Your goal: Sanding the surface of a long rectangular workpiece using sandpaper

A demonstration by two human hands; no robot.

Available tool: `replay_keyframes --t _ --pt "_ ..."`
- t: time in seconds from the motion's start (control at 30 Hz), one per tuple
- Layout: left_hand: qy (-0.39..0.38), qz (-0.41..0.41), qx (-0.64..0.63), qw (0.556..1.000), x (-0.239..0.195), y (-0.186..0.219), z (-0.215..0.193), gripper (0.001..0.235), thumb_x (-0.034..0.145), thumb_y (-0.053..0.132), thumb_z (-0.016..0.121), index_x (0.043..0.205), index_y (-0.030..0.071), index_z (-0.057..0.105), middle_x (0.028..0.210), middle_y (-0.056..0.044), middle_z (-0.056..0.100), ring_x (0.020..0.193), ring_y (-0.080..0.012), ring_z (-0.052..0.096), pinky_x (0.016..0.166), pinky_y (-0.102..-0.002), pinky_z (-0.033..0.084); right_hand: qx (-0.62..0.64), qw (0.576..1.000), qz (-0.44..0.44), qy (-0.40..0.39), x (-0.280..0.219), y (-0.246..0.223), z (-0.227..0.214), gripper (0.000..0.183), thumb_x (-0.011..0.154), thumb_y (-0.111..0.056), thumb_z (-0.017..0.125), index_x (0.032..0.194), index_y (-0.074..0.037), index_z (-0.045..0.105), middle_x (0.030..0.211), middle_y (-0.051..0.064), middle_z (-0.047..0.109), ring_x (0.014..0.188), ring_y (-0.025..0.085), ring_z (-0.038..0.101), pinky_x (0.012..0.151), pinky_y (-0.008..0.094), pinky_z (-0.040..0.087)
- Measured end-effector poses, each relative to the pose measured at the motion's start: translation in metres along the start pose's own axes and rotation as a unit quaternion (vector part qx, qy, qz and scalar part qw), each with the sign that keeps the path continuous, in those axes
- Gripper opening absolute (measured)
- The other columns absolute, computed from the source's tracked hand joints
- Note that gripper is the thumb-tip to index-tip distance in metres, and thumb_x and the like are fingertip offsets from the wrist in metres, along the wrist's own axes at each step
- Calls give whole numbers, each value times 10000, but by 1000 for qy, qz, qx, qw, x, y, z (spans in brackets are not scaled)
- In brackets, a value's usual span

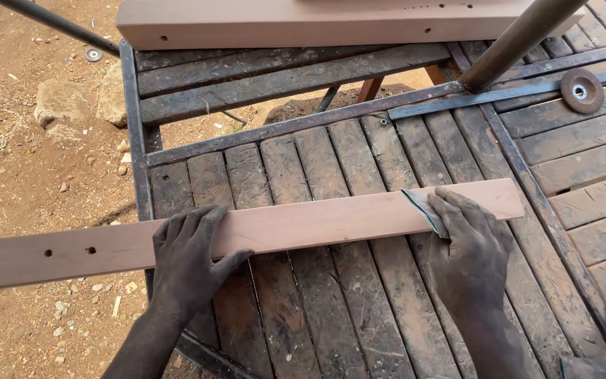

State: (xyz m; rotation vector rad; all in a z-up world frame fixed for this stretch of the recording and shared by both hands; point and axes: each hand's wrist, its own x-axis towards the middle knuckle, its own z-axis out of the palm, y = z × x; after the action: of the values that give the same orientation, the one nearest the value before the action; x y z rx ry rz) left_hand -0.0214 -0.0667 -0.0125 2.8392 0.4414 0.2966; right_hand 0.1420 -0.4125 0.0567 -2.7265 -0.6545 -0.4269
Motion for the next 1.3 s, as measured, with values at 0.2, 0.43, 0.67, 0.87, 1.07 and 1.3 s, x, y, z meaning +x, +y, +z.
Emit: replay_keyframes --t 0.2,0.43,0.67,0.87,1.07,1.3 --pt "-75 23 63 995 12 -8 -1 1049 590 825 791 1441 268 533 1347 -27 577 1193 -347 500 996 -501 371 -33 994 21 -99 -29 11 42 803 756 -215 713 1526 -272 492 1532 5 538 1397 336 463 1120 613 355" --pt "-81 40 96 991 19 -9 -2 954 567 703 834 1379 283 560 1323 -2 604 1196 -331 540 969 -520 393 -101 995 -14 3 -32 -13 49 520 899 -418 652 1409 -323 623 1418 -36 597 1293 287 527 1021 477 348" --pt "-107 40 168 979 25 -3 3 875 586 876 713 1208 270 603 1149 6 650 1080 -329 610 901 -499 467 -1 996 -89 -19 -35 -27 51 729 764 -284 713 1433 -63 524 1530 85 530 1485 301 425 1254 513 239" --pt "-122 25 192 973 39 18 14 912 559 899 705 1228 290 587 1155 50 665 1122 -285 596 924 -464 428 17 996 -91 14 -20 -5 58 666 813 -66 604 1476 -108 552 1529 53 568 1463 301 482 1235 503 276" --pt "-81 9 100 992 87 77 24 814 645 766 721 1268 259 585 1124 30 650 1090 -230 639 926 -469 495 -78 996 -46 10 25 44 83 586 906 -424 621 1443 -191 593 1525 29 562 1453 275 470 1184 527 304" --pt "-116 74 52 989 125 77 27 687 817 680 633 1297 191 587 1168 -50 631 1133 -273 639 920 -466 500 -75 992 -98 10 66 76 87 643 978 -572 607 1474 -165 572 1537 61 554 1439 288 490 1173 493 347"
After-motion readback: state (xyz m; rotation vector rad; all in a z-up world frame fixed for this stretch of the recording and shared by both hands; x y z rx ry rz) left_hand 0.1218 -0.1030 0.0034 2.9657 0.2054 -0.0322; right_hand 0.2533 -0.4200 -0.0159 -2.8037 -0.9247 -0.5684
